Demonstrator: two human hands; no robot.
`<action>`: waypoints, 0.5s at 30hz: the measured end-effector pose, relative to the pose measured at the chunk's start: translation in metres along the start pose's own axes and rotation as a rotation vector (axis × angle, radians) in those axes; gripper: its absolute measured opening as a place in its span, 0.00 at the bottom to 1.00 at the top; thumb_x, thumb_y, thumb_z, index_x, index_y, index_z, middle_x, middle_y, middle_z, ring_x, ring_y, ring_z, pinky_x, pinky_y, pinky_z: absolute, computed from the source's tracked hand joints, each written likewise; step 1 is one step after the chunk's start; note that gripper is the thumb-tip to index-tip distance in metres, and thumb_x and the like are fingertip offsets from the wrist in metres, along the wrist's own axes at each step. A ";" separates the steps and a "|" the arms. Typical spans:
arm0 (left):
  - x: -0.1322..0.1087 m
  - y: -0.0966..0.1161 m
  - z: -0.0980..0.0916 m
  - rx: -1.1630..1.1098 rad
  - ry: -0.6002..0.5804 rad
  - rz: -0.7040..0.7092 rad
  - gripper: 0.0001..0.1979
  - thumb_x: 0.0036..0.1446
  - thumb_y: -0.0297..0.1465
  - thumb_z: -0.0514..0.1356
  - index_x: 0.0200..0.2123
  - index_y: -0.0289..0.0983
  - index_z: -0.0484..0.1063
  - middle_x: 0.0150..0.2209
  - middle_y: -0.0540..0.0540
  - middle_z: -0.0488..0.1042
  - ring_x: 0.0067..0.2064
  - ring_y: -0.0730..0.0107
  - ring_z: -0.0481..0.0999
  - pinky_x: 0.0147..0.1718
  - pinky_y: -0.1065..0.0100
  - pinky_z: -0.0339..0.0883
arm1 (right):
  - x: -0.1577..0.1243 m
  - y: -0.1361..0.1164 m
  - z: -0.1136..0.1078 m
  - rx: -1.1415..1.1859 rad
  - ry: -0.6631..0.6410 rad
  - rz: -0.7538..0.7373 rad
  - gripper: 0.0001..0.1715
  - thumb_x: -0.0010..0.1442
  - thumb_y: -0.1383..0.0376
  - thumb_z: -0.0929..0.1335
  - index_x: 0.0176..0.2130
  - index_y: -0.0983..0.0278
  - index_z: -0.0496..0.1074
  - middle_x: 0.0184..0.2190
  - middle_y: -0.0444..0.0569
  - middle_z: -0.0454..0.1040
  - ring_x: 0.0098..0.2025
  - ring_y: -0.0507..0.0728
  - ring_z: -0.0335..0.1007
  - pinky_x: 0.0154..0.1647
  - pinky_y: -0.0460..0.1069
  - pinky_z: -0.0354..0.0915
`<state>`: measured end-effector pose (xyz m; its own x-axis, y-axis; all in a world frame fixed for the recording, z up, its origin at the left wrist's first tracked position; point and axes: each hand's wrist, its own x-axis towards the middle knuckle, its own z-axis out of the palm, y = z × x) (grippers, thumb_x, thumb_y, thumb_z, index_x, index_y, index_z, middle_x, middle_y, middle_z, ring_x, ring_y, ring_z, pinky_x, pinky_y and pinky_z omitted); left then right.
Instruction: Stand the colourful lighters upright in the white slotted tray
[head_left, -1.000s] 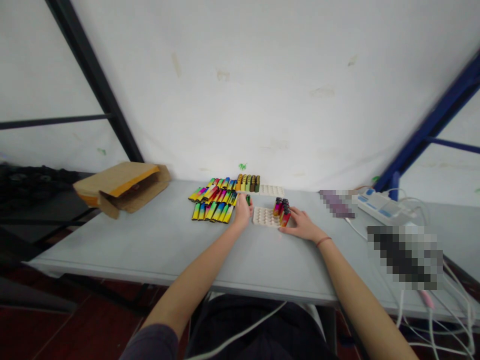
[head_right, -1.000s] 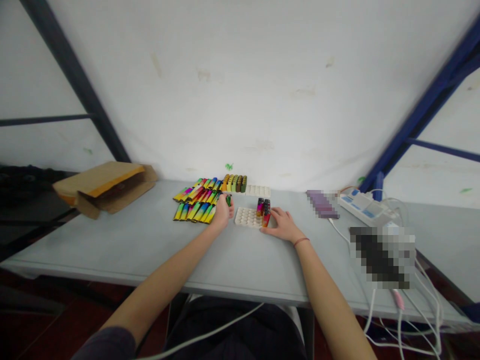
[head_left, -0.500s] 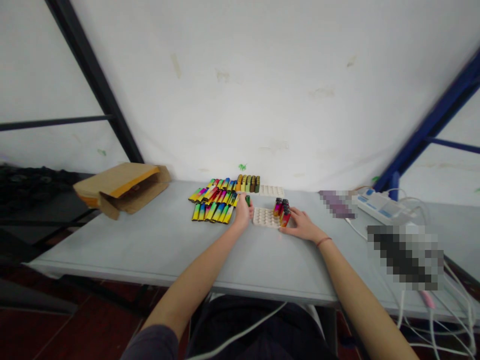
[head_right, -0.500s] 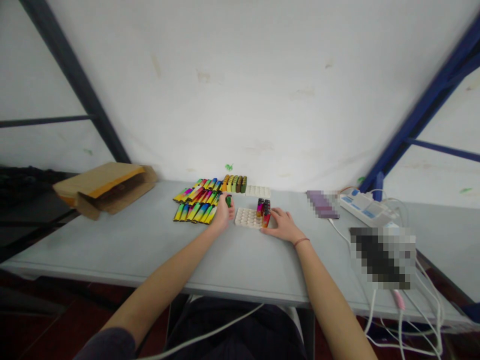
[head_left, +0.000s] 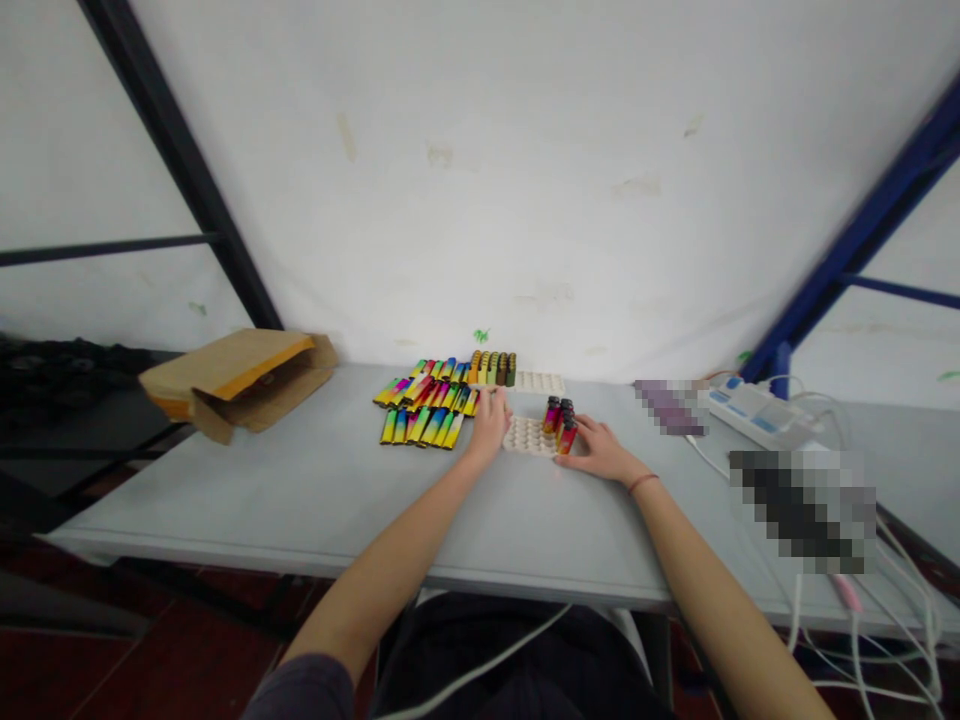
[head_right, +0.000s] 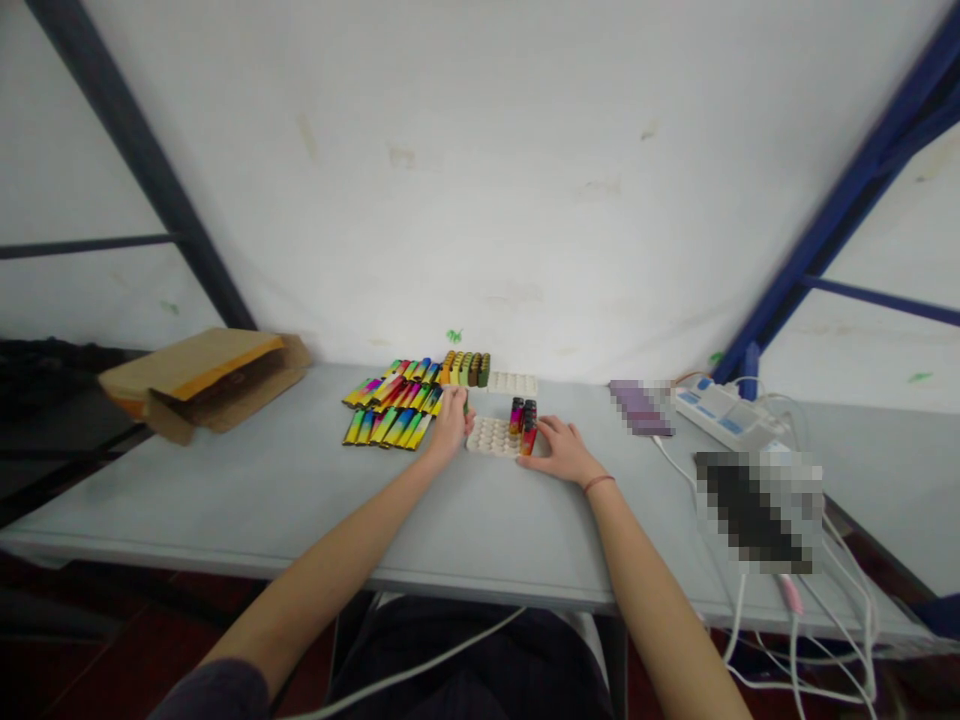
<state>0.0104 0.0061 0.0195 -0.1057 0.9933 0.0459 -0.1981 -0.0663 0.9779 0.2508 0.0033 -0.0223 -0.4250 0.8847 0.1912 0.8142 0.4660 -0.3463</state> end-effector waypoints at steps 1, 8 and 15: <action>0.000 -0.003 0.000 0.094 -0.035 0.111 0.15 0.67 0.46 0.53 0.41 0.40 0.64 0.21 0.58 0.62 0.21 0.75 0.63 0.23 0.74 0.58 | 0.000 -0.001 -0.001 -0.002 -0.005 0.005 0.47 0.57 0.39 0.71 0.64 0.65 0.68 0.66 0.65 0.65 0.68 0.72 0.60 0.69 0.69 0.53; 0.000 -0.012 -0.002 0.545 -0.219 0.732 0.17 0.67 0.44 0.55 0.43 0.37 0.74 0.45 0.40 0.76 0.51 0.59 0.75 0.54 0.57 0.69 | 0.000 -0.003 -0.003 0.007 -0.013 0.006 0.47 0.57 0.40 0.71 0.64 0.64 0.68 0.66 0.64 0.65 0.68 0.72 0.60 0.70 0.68 0.53; -0.004 -0.016 0.001 0.542 -0.398 0.570 0.16 0.66 0.41 0.57 0.48 0.38 0.77 0.48 0.41 0.79 0.48 0.61 0.77 0.46 0.63 0.74 | 0.000 -0.002 0.000 0.010 0.012 0.006 0.46 0.57 0.40 0.71 0.64 0.62 0.68 0.65 0.63 0.66 0.67 0.73 0.61 0.69 0.70 0.52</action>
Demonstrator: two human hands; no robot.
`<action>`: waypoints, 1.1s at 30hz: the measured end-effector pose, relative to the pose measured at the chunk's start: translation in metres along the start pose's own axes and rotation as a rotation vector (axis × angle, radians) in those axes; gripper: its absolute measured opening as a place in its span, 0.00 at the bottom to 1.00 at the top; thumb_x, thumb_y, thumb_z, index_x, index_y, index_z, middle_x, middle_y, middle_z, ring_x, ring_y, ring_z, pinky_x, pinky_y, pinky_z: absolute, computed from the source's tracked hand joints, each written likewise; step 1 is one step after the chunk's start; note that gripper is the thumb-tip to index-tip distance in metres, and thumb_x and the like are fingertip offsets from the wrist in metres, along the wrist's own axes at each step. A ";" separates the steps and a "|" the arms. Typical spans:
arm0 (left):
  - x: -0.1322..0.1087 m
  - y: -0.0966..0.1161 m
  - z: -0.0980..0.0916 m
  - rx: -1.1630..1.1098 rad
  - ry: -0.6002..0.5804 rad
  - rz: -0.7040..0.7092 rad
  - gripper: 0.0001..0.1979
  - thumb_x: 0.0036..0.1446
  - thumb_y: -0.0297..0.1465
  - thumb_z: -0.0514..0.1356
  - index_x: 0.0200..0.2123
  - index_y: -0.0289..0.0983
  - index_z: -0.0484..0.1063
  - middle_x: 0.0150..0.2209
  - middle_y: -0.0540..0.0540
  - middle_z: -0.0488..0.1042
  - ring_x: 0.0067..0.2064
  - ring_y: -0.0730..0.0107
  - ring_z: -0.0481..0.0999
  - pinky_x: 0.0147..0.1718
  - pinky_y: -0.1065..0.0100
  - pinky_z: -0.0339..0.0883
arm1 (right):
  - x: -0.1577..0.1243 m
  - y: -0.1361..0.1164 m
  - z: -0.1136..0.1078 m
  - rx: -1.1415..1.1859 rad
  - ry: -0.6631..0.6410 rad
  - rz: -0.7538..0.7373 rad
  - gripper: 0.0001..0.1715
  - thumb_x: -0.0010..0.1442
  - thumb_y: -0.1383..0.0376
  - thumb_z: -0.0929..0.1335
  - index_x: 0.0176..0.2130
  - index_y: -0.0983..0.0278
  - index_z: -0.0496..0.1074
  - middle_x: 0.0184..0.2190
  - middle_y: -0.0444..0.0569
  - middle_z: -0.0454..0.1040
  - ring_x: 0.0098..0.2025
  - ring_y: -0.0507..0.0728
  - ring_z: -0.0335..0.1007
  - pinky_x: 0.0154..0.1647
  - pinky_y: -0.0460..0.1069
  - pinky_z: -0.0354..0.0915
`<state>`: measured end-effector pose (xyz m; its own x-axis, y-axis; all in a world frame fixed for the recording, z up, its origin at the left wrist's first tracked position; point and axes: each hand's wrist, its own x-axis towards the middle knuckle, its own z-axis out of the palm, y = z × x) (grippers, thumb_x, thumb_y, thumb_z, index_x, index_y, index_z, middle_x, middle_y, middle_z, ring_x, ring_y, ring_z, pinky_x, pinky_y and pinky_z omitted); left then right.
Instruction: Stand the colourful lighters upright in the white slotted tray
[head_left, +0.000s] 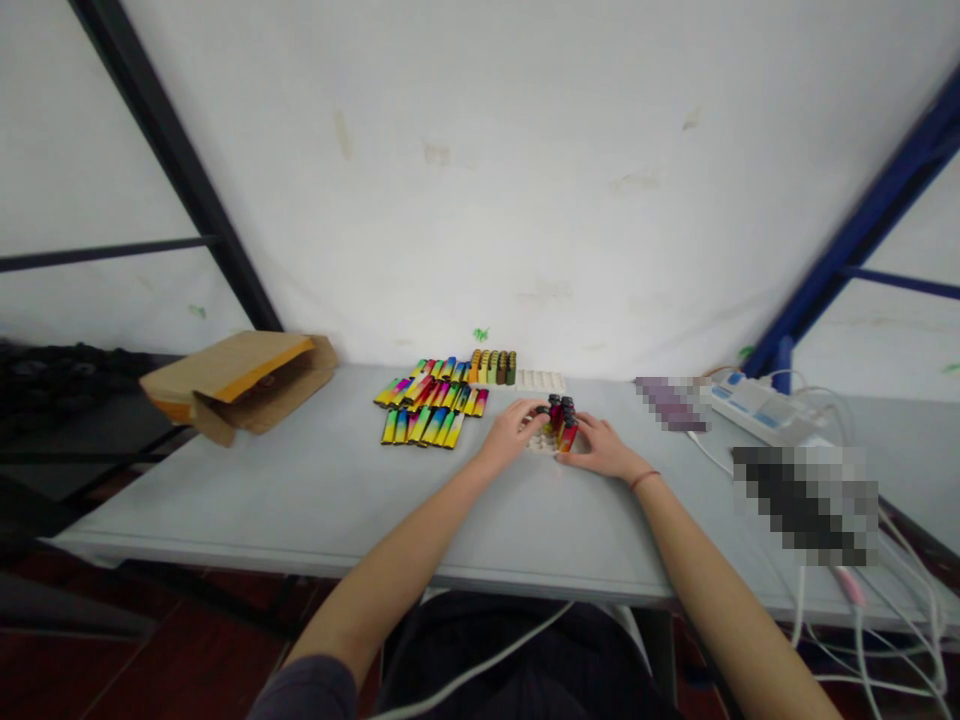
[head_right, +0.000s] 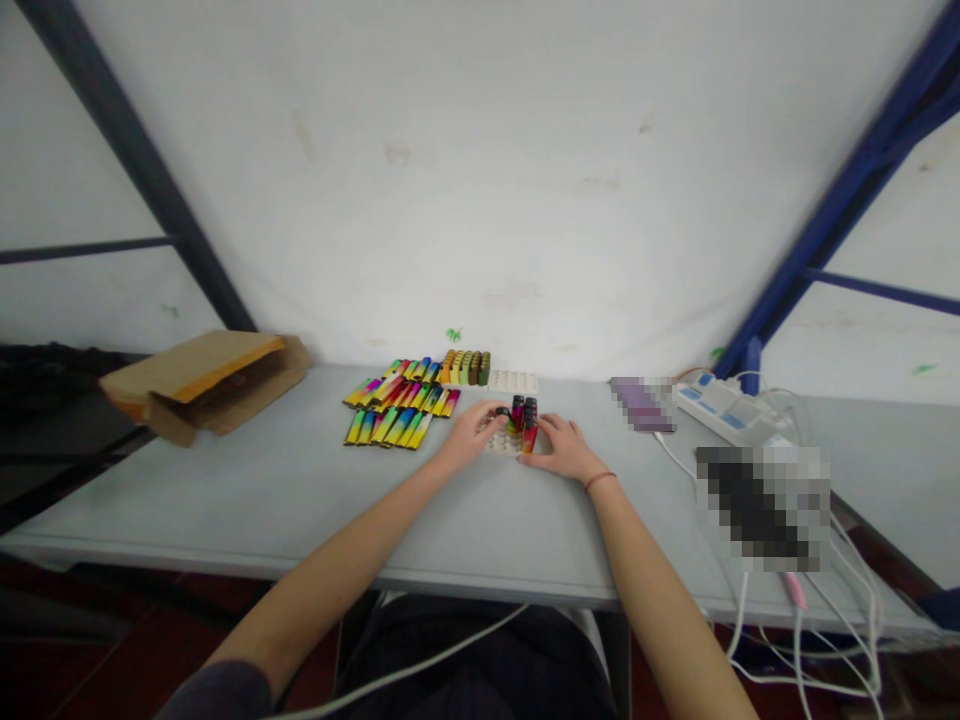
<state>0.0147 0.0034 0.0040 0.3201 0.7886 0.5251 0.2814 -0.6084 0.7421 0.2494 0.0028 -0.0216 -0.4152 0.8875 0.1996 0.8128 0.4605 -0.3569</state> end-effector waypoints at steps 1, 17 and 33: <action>0.000 0.000 0.001 0.000 -0.015 -0.008 0.16 0.66 0.41 0.57 0.48 0.38 0.77 0.48 0.41 0.79 0.48 0.61 0.77 0.46 0.63 0.74 | 0.000 0.000 0.000 -0.002 0.001 -0.003 0.46 0.57 0.40 0.71 0.64 0.62 0.68 0.65 0.63 0.66 0.67 0.73 0.61 0.69 0.70 0.53; -0.001 0.000 0.009 0.188 -0.042 0.005 0.11 0.67 0.32 0.57 0.50 0.39 0.74 0.46 0.43 0.82 0.47 0.62 0.81 0.52 0.60 0.73 | 0.000 0.002 0.003 -0.009 0.013 -0.015 0.46 0.57 0.40 0.72 0.63 0.63 0.68 0.65 0.64 0.67 0.66 0.73 0.63 0.67 0.69 0.55; 0.001 -0.018 -0.043 1.048 0.081 -0.220 0.15 0.66 0.34 0.56 0.48 0.38 0.80 0.67 0.36 0.67 0.64 0.42 0.62 0.57 0.44 0.58 | 0.000 -0.001 -0.001 -0.020 -0.027 0.015 0.49 0.57 0.40 0.71 0.65 0.65 0.67 0.67 0.65 0.64 0.69 0.72 0.59 0.70 0.68 0.52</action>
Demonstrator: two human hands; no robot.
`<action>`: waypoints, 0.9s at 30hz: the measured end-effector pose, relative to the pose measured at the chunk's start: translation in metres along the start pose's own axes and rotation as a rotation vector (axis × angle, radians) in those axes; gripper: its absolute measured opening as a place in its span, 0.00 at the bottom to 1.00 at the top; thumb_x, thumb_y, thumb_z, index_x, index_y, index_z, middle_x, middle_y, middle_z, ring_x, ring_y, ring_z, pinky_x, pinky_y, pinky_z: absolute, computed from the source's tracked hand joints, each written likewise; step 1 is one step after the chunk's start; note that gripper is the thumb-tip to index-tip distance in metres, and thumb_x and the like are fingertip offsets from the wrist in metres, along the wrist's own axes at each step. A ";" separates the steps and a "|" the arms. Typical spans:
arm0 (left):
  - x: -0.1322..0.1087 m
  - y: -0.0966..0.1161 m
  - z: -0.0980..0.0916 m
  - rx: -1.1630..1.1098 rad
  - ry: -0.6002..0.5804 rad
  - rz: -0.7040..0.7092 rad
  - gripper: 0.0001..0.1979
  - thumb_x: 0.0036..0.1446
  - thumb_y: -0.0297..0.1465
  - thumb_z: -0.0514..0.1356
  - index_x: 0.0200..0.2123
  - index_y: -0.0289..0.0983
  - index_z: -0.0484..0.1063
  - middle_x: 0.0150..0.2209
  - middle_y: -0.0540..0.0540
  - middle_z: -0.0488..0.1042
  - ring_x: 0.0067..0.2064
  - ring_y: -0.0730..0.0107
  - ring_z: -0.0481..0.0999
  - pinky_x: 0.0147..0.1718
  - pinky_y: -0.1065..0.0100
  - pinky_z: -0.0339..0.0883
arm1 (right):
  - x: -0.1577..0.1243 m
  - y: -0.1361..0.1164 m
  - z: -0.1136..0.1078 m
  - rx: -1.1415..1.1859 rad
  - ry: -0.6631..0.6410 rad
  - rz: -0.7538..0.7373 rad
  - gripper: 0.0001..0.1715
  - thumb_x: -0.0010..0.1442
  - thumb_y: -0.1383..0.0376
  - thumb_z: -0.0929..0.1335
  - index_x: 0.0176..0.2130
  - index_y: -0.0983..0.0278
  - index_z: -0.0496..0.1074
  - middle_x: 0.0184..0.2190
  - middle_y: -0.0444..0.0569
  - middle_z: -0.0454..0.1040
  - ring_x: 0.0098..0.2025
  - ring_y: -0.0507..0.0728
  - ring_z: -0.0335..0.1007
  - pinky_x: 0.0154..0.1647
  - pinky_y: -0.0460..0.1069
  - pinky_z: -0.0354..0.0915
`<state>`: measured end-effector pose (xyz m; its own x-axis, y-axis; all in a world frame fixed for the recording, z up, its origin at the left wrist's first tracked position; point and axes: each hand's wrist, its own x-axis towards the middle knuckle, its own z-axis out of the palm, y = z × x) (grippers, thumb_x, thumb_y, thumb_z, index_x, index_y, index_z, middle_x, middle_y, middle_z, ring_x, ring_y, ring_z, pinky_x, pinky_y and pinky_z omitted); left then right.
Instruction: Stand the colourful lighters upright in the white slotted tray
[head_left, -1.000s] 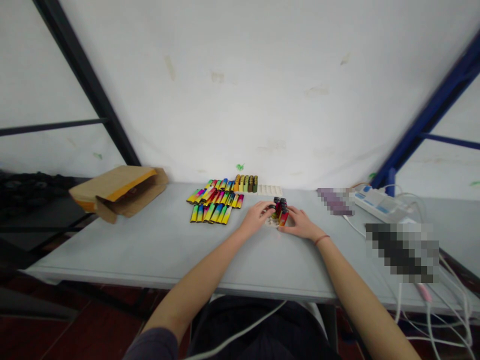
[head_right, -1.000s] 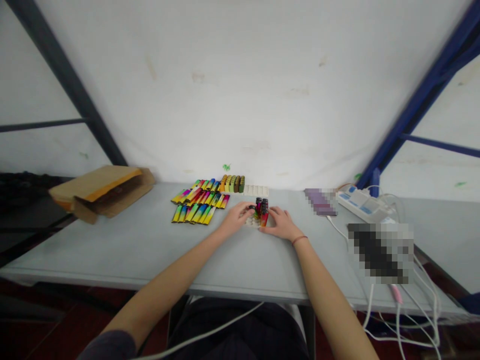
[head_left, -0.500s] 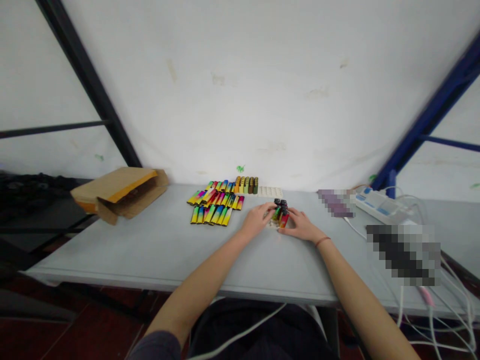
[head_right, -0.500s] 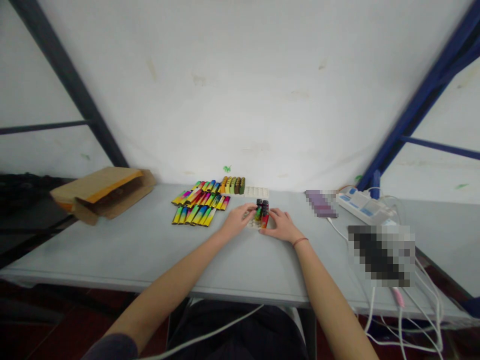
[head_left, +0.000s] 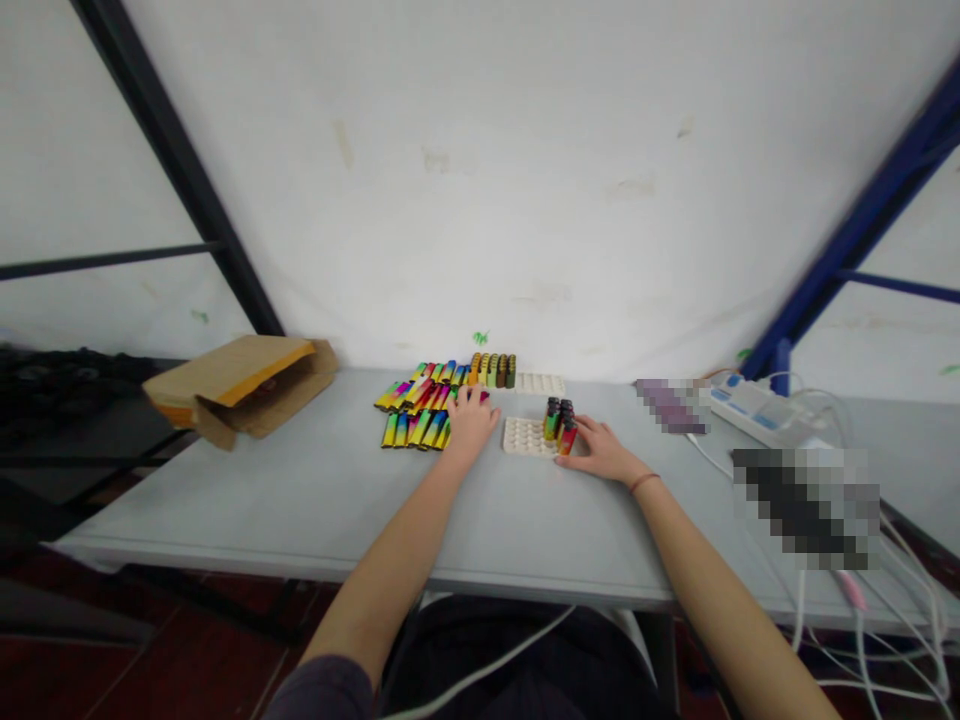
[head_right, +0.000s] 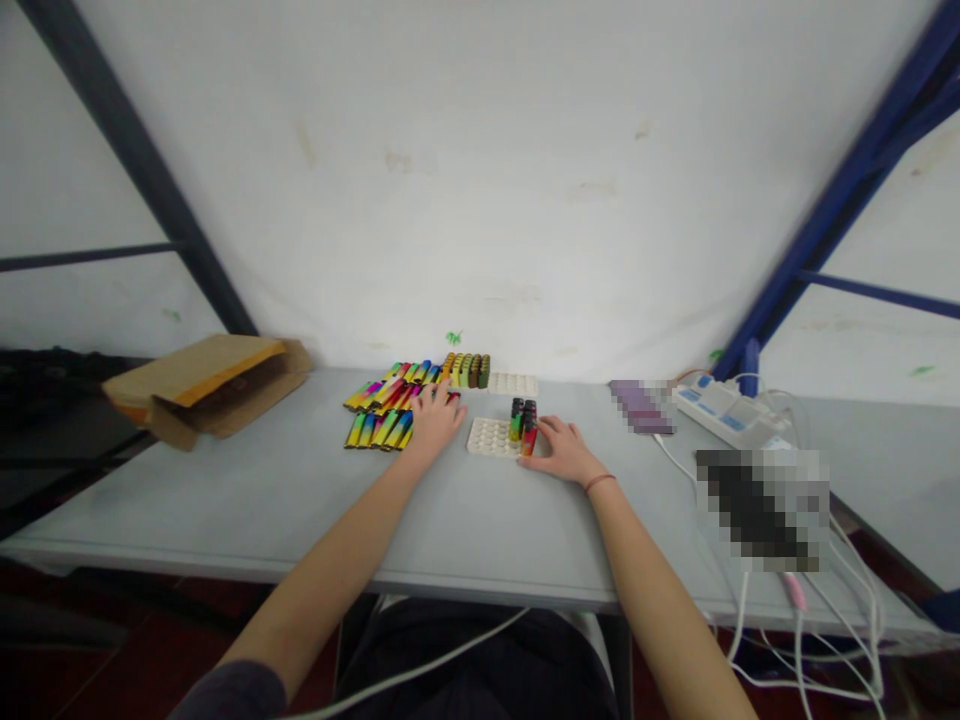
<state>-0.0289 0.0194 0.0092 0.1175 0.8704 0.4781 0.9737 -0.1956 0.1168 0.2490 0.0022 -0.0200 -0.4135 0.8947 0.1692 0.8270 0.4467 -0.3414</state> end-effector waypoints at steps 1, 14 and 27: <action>0.000 0.001 0.001 -0.004 -0.020 0.011 0.14 0.66 0.35 0.57 0.47 0.38 0.80 0.65 0.36 0.69 0.64 0.41 0.62 0.57 0.43 0.58 | 0.000 0.000 0.000 0.000 -0.003 -0.001 0.48 0.57 0.39 0.71 0.65 0.65 0.67 0.67 0.65 0.64 0.69 0.72 0.59 0.69 0.68 0.52; -0.004 0.006 0.000 -0.051 -0.124 0.050 0.13 0.67 0.32 0.55 0.42 0.36 0.80 0.49 0.31 0.78 0.57 0.43 0.67 0.53 0.45 0.57 | 0.001 0.003 0.003 0.004 0.016 -0.018 0.48 0.57 0.38 0.71 0.65 0.63 0.67 0.66 0.63 0.65 0.68 0.72 0.60 0.69 0.67 0.53; 0.009 0.019 -0.001 -1.233 0.030 -0.393 0.16 0.69 0.41 0.48 0.39 0.38 0.69 0.33 0.47 0.75 0.22 0.74 0.71 0.22 0.70 0.62 | 0.001 0.002 0.002 0.020 0.018 -0.024 0.47 0.57 0.39 0.71 0.64 0.63 0.68 0.66 0.65 0.65 0.67 0.71 0.61 0.68 0.69 0.53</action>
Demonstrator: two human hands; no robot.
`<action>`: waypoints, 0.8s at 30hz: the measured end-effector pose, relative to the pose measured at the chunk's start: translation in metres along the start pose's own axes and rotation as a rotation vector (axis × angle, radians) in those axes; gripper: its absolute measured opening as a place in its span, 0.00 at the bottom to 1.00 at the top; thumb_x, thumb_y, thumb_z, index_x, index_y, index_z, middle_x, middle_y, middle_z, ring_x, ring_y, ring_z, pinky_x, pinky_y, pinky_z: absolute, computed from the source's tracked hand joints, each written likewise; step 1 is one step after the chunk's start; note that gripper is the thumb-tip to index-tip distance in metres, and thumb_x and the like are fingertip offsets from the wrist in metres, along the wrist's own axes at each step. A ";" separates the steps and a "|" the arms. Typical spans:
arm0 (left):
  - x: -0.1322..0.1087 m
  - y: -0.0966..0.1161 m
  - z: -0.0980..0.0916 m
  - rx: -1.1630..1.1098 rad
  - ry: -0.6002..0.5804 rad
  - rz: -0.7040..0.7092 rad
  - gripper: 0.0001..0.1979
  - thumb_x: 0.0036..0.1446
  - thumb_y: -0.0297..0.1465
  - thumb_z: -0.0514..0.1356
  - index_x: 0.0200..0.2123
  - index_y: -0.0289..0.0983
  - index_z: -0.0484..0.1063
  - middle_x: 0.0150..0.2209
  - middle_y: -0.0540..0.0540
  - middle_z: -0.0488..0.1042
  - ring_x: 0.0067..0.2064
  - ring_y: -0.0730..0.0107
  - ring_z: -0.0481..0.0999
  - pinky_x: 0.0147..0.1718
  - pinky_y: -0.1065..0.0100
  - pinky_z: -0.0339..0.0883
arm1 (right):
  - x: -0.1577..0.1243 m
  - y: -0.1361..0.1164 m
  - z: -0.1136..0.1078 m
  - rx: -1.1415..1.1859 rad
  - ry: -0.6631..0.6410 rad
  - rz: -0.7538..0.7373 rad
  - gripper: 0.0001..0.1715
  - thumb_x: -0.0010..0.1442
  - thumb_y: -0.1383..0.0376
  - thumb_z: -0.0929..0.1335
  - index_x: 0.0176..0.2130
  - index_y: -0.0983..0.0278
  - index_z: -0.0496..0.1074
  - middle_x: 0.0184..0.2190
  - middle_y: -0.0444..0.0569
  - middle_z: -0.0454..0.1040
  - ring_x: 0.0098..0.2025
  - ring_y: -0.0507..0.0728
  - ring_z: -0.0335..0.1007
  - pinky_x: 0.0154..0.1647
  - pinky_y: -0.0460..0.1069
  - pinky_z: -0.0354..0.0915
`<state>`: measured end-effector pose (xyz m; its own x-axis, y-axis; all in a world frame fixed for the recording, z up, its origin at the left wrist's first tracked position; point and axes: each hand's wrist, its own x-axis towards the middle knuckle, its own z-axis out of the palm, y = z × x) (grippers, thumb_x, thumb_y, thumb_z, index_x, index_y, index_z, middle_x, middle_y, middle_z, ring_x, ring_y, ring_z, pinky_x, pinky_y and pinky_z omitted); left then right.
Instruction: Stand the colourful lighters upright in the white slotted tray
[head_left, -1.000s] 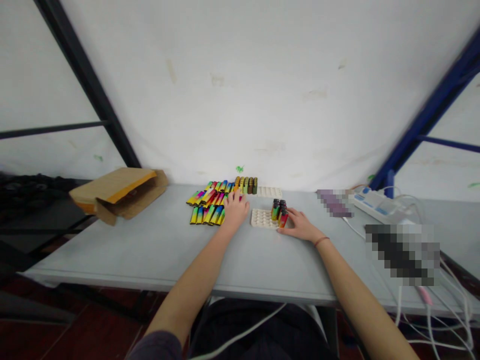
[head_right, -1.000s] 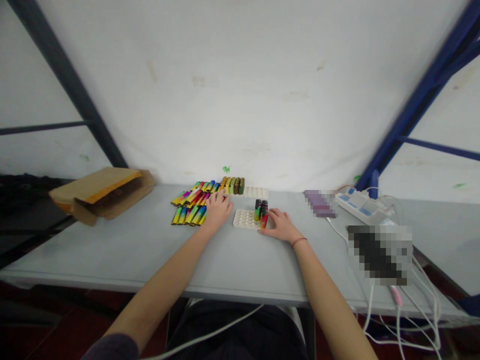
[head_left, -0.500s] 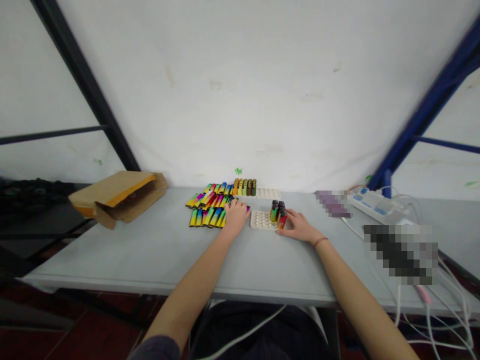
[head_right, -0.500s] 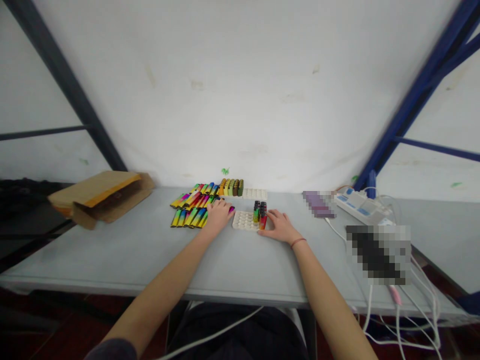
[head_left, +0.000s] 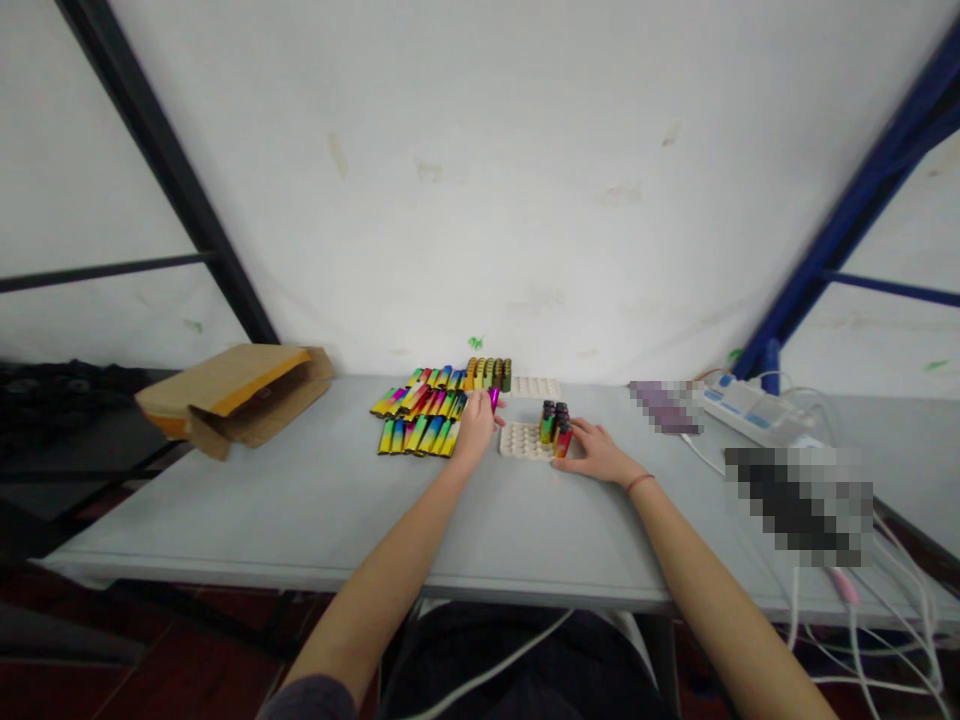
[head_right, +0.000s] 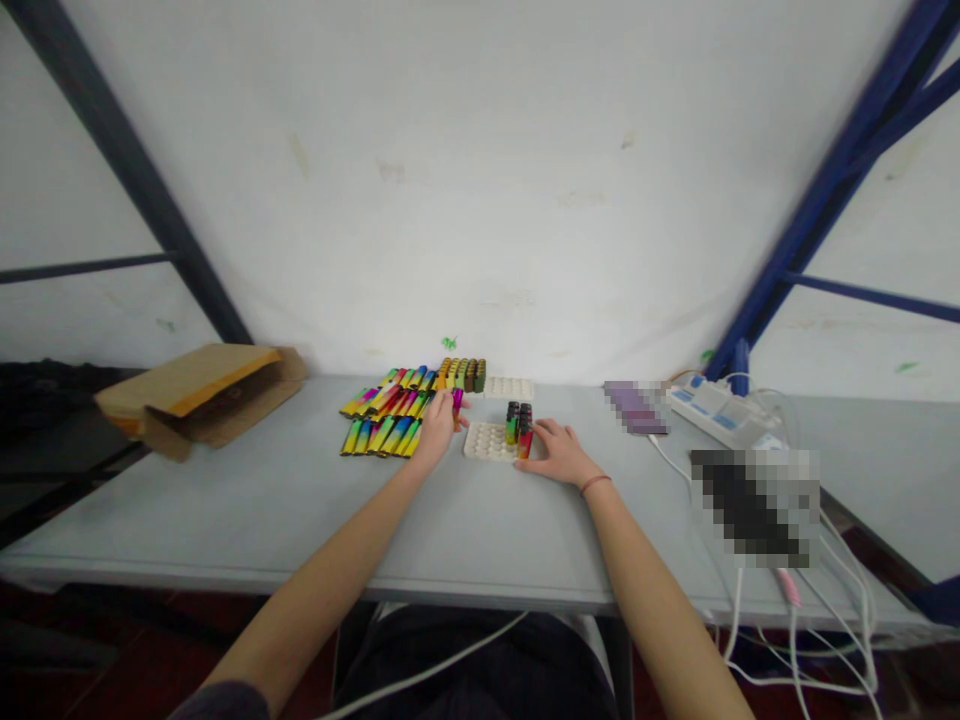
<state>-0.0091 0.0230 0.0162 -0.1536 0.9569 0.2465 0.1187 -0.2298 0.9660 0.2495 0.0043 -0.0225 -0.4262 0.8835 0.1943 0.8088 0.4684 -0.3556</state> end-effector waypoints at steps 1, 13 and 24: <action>-0.001 0.001 0.003 -0.097 0.004 -0.083 0.16 0.68 0.42 0.49 0.36 0.38 0.69 0.29 0.49 0.74 0.19 0.75 0.68 0.20 0.71 0.59 | 0.000 0.000 0.000 0.000 -0.005 0.000 0.47 0.57 0.39 0.71 0.64 0.64 0.68 0.66 0.65 0.65 0.67 0.71 0.61 0.68 0.69 0.53; -0.013 0.017 0.008 -0.526 -0.152 -0.331 0.24 0.60 0.56 0.56 0.36 0.40 0.65 0.19 0.58 0.63 0.14 0.80 0.58 0.15 0.76 0.50 | 0.000 0.000 -0.001 -0.011 -0.019 0.007 0.47 0.57 0.39 0.71 0.64 0.64 0.67 0.66 0.65 0.65 0.68 0.71 0.60 0.69 0.68 0.52; -0.012 0.021 0.008 -0.452 -0.071 -0.429 0.28 0.63 0.52 0.48 0.18 0.41 0.52 0.13 0.58 0.45 0.14 0.80 0.44 0.14 0.74 0.39 | -0.001 -0.002 -0.002 -0.011 -0.011 0.005 0.45 0.57 0.40 0.71 0.64 0.62 0.68 0.66 0.64 0.66 0.68 0.72 0.61 0.68 0.70 0.53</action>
<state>0.0028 0.0081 0.0324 -0.0281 0.9866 -0.1610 -0.3684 0.1395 0.9191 0.2493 0.0028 -0.0205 -0.4261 0.8861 0.1823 0.8154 0.4635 -0.3470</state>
